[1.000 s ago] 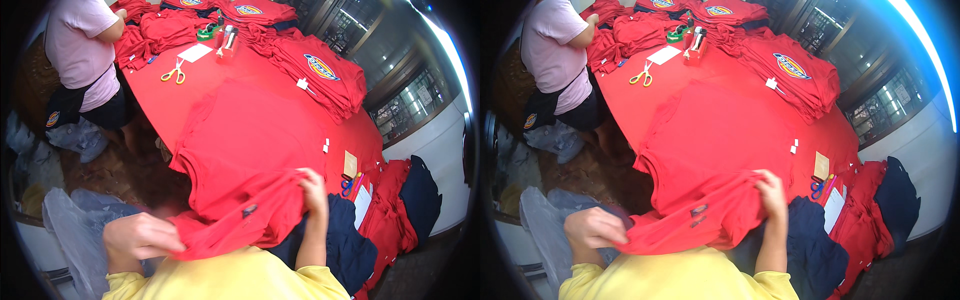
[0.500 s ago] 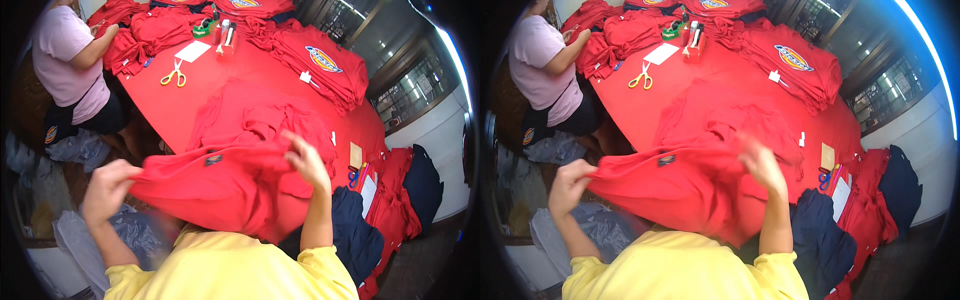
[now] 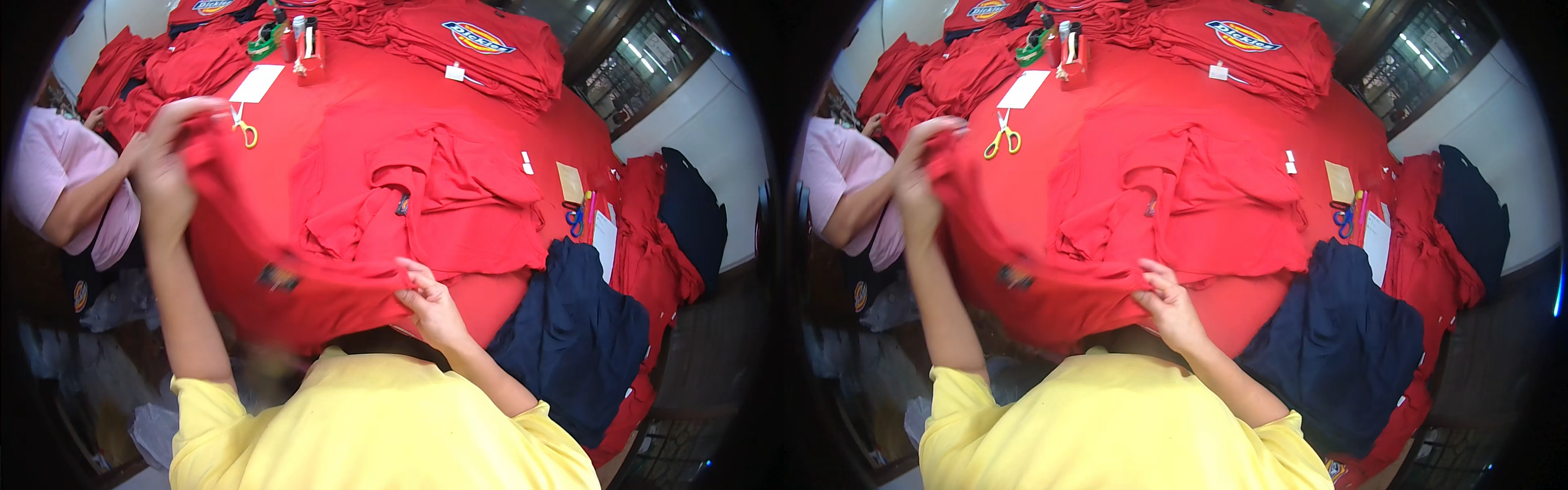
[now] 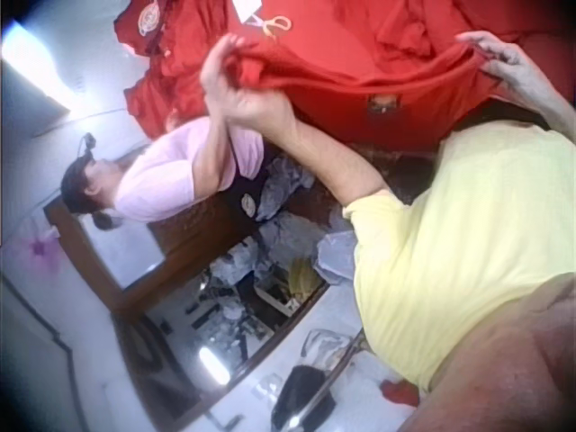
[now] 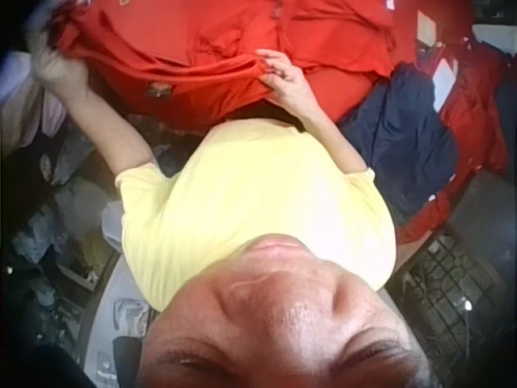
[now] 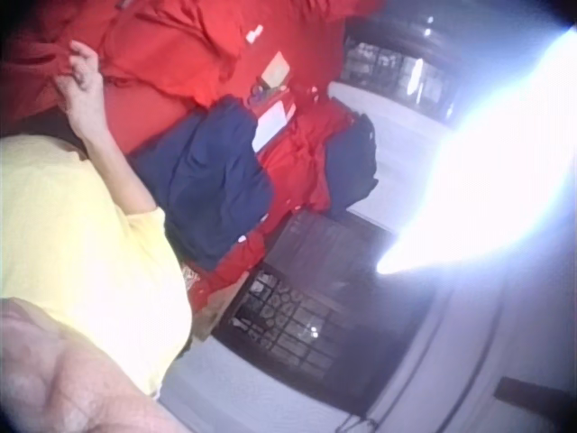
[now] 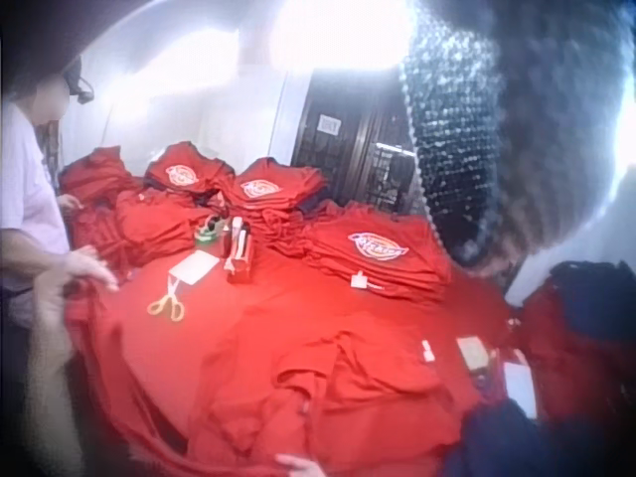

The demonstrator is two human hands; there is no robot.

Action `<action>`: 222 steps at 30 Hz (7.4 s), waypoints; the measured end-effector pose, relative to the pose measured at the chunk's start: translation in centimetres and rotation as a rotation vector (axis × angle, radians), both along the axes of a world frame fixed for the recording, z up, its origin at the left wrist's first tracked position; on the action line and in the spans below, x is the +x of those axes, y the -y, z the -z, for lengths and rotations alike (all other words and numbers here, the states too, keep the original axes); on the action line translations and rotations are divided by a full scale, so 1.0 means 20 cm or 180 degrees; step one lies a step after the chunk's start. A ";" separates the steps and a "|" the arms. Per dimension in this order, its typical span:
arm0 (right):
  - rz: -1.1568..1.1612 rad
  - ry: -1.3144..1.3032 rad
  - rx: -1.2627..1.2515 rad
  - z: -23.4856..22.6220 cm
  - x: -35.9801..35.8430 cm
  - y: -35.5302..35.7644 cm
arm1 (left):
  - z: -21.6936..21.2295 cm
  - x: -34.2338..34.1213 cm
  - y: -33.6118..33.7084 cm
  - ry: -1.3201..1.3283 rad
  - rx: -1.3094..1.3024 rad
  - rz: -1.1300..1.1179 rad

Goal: The person picks up, spreads out, and checks individual red shirts from a stack, then marks tags on some shirts using a pink marker.

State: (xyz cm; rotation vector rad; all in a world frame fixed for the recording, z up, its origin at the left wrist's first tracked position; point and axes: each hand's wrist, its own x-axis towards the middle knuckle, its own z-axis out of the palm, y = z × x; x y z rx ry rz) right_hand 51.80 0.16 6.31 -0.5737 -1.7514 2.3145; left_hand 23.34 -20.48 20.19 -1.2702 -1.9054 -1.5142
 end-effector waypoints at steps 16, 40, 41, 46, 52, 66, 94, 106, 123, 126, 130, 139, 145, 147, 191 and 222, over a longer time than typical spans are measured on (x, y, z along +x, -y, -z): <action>0.1237 0.0372 0.2601 0.33 0.02 -0.11 | 0.93 -0.15 -0.90 0.0046 -0.2339 0.1331; 0.0301 -0.0278 0.3421 0.15 -0.08 -0.03 | 0.69 0.18 -0.83 -0.0648 -0.2015 0.0814; 0.0298 -0.0297 0.3416 0.15 -0.08 -0.03 | 0.73 0.20 -0.85 -0.0679 -0.1957 0.0768; 0.0316 -0.0218 0.3345 0.16 -0.07 -0.04 | 0.75 0.15 -0.86 -0.0295 -0.2477 0.0849; 0.0310 -0.0227 0.3264 0.17 -0.07 -0.05 | 0.76 -0.09 -0.77 0.1257 -0.0609 0.0956; 0.0296 -0.0235 0.3180 0.17 -0.09 -0.05 | 0.73 -0.16 -0.65 0.2558 0.0467 0.0951; 0.1247 0.0018 0.2776 0.24 -0.04 -0.18 | 0.73 0.32 -0.66 0.0978 -0.1906 0.0805; 0.1349 0.0319 0.2776 0.29 0.01 -0.28 | 0.75 0.19 -1.07 -0.0086 -0.1919 0.1084; 0.1184 0.0695 0.3425 0.12 0.07 -0.63 | 0.78 0.13 -1.28 0.0110 -0.2035 0.1609; 0.1553 0.0538 0.3162 0.07 -0.13 -0.59 | 0.79 0.12 -1.33 -0.0179 -0.2161 0.1595; 0.1837 0.0642 0.4274 0.27 -0.34 -0.60 | 0.83 0.11 -1.37 -0.0242 -0.2031 0.1756; 0.2103 0.0080 0.1418 0.30 -0.26 -0.68 | 0.77 -0.01 -1.30 0.0864 -0.1974 0.2129; 0.2248 -0.0457 0.0884 0.32 -0.23 -0.69 | 0.73 0.02 -1.28 0.1554 -0.1904 0.2388; 0.2219 -0.0524 0.0745 0.30 -0.22 -0.69 | 0.71 0.02 -1.26 0.2177 -0.1708 0.2627; 0.2687 0.4102 0.4671 0.29 0.02 -2.13 | 0.76 0.34 -1.17 0.0106 -0.1067 0.1842; 0.1034 0.0387 0.2900 -0.30 -0.10 -0.89 | 0.77 0.35 -1.10 0.0090 -0.1111 0.1831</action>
